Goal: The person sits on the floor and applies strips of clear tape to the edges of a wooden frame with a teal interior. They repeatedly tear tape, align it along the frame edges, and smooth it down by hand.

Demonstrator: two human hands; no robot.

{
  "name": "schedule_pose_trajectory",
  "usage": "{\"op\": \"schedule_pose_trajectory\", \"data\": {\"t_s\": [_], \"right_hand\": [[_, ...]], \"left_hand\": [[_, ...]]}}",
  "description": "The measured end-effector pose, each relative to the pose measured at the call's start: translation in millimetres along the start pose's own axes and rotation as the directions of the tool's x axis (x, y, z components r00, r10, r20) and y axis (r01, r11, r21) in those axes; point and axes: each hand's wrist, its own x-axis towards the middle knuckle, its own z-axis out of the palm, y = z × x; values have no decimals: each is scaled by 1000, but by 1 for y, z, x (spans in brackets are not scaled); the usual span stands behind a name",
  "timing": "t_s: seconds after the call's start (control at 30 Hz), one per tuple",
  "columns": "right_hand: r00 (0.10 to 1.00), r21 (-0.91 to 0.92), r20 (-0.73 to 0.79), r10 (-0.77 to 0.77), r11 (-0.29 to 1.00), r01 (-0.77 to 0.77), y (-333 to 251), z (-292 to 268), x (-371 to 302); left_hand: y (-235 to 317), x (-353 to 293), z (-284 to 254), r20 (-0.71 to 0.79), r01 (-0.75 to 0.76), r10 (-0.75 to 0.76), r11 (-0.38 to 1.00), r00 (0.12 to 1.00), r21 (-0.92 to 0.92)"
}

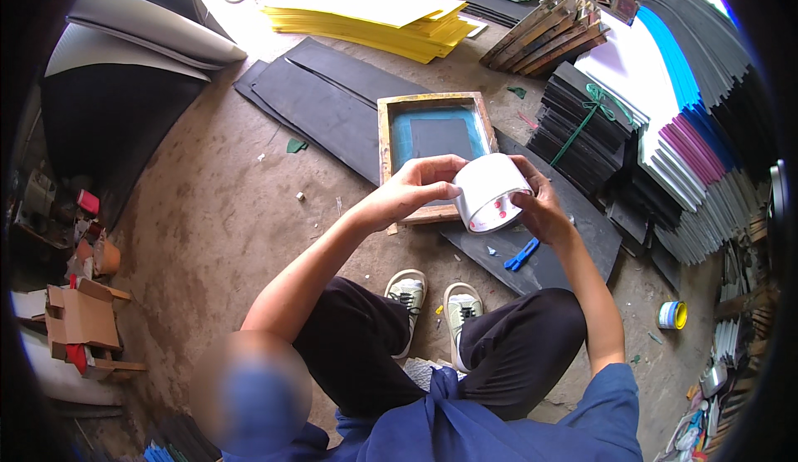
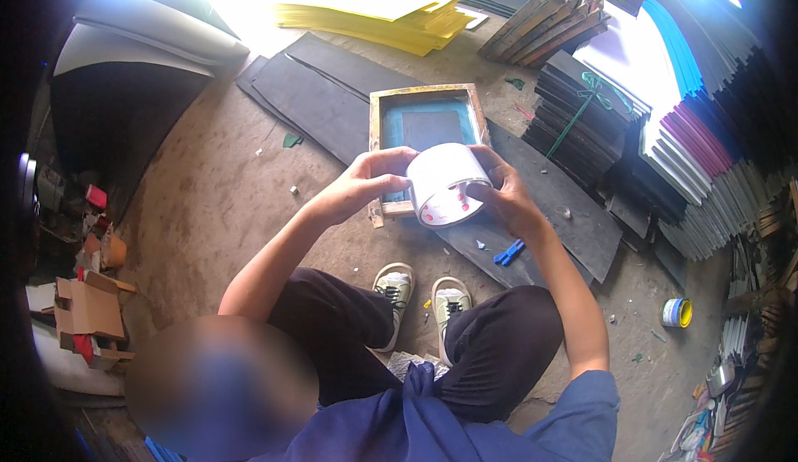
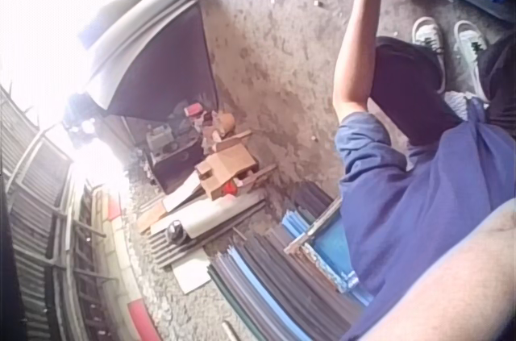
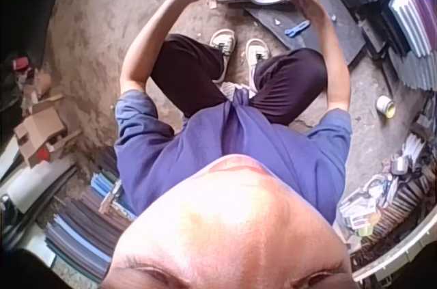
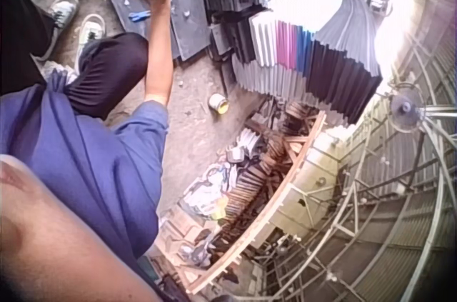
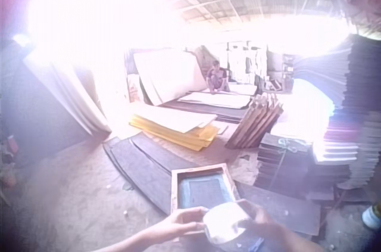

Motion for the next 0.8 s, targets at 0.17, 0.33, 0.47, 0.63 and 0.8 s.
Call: {"op": "schedule_pose_trajectory", "data": {"t_s": [0.17,0.33,0.47,0.63,0.8], "right_hand": [[999,74,16,41,996,-42,10,0,6],[1000,14,6,-3,1000,3,3,10,3],[995,-188,56,-86,977,95,3,7,4],[994,-139,-31,-105,985,100,5,11,8],[973,-396,-60,-221,901,180,7,6,10]], "left_hand": [[-12,3,-5,-26,21,-24,995,999,-96],[-18,4,0,-66,69,-86,970,994,-232],[-20,6,0,-46,76,-94,952,995,-297],[-24,11,-2,-142,-77,56,986,988,-145],[-30,13,-2,-158,-218,281,918,947,332]]}}
